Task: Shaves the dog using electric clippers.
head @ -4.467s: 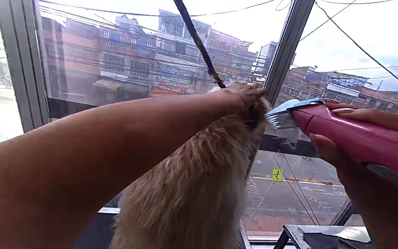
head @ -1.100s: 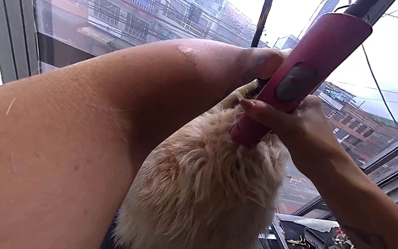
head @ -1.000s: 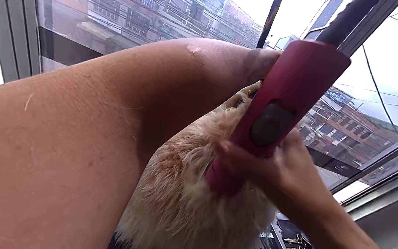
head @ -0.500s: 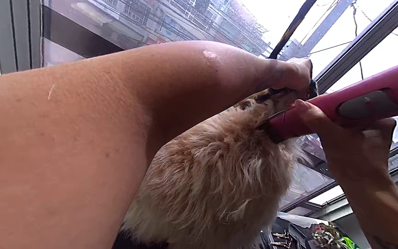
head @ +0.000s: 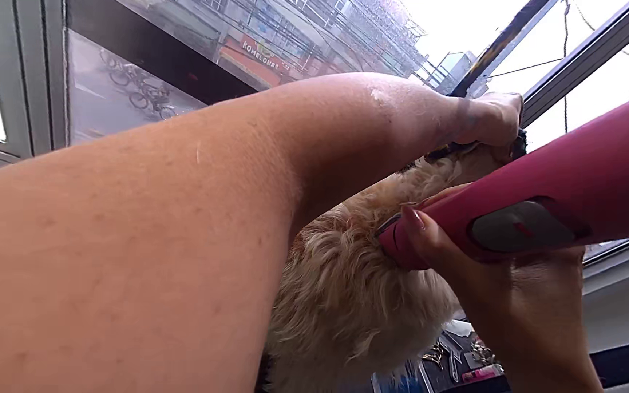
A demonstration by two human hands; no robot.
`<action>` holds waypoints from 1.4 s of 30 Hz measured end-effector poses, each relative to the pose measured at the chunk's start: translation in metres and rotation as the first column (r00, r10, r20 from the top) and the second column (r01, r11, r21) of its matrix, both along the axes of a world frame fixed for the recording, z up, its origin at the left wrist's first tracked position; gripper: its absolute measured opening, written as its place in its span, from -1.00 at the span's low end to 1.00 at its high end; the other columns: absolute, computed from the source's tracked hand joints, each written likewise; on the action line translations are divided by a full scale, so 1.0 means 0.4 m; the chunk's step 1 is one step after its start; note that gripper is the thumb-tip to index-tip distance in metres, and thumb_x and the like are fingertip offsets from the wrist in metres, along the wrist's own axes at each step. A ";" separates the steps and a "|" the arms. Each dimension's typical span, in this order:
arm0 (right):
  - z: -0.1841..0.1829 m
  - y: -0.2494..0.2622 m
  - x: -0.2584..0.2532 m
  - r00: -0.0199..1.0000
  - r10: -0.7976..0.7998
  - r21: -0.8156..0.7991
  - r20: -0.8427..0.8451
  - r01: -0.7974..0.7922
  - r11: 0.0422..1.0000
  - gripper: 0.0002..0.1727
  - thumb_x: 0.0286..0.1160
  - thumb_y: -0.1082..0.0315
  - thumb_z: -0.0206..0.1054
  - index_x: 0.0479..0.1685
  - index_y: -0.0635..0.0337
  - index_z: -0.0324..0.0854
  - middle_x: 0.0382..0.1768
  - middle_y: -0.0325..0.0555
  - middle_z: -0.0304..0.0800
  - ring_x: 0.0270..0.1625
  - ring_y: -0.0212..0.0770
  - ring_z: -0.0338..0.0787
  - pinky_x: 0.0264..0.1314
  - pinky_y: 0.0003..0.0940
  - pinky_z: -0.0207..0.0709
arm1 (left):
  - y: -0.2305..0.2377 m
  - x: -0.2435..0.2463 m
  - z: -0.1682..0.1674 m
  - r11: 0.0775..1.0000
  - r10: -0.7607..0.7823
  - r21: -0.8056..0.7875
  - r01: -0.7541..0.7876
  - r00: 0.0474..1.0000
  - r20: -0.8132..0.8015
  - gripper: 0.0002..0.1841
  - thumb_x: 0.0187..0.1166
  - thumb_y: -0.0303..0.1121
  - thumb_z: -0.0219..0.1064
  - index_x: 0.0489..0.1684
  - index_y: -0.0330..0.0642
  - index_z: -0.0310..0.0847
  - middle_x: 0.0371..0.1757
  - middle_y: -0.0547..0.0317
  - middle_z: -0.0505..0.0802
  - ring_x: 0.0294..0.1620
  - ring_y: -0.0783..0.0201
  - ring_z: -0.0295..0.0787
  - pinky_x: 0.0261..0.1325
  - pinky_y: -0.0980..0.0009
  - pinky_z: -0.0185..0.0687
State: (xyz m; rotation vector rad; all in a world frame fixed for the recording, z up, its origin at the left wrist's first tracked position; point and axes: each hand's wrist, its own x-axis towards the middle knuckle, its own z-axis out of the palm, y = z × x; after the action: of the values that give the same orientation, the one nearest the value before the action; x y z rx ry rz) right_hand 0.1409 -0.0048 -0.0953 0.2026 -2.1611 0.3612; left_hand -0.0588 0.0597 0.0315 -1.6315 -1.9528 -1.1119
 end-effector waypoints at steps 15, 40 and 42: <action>-0.005 0.076 0.144 0.946 0.220 -0.116 -0.237 -0.252 0.961 -0.60 0.43 0.23 0.51 0.05 0.33 0.53 0.00 -0.13 0.86 0.24 -0.10 0.84 0.50 -0.09 0.65 | -0.146 0.060 -0.054 0.986 -0.153 -0.071 0.151 0.988 -0.025 -0.76 0.41 -0.33 0.58 -0.12 -0.30 0.81 0.01 -0.08 0.84 0.12 0.03 0.73 0.14 -0.03 0.58; 0.081 0.122 0.043 0.983 0.049 0.023 -0.176 -0.046 0.999 -0.43 0.48 0.02 0.50 0.23 0.30 0.53 0.08 -0.12 0.84 0.21 -0.17 0.86 0.37 -0.17 0.73 | -0.308 0.055 -0.098 0.952 0.157 -0.126 -0.279 0.799 -0.581 -0.72 0.53 -0.53 0.36 0.14 -0.46 0.66 0.24 -0.28 0.75 0.35 -0.25 0.63 0.31 -0.17 0.45; 0.163 0.144 -0.027 0.963 -0.157 0.108 -0.217 0.184 0.977 -0.31 0.37 -0.06 0.56 0.26 0.36 0.57 0.07 -0.05 0.81 0.16 -0.26 0.83 0.31 -0.22 0.71 | -0.329 0.035 -0.092 0.918 0.220 -0.106 -0.383 0.713 -0.666 -0.71 0.56 -0.45 0.38 0.13 -0.47 0.67 0.20 -0.28 0.76 0.30 -0.24 0.63 0.32 -0.12 0.39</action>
State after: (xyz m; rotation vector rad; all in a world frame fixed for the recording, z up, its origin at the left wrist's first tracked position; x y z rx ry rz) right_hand 0.1301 0.0526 -0.0301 0.1181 -1.9780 0.0976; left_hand -0.0449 -0.0721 -0.0053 -1.4500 -1.8087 -0.1314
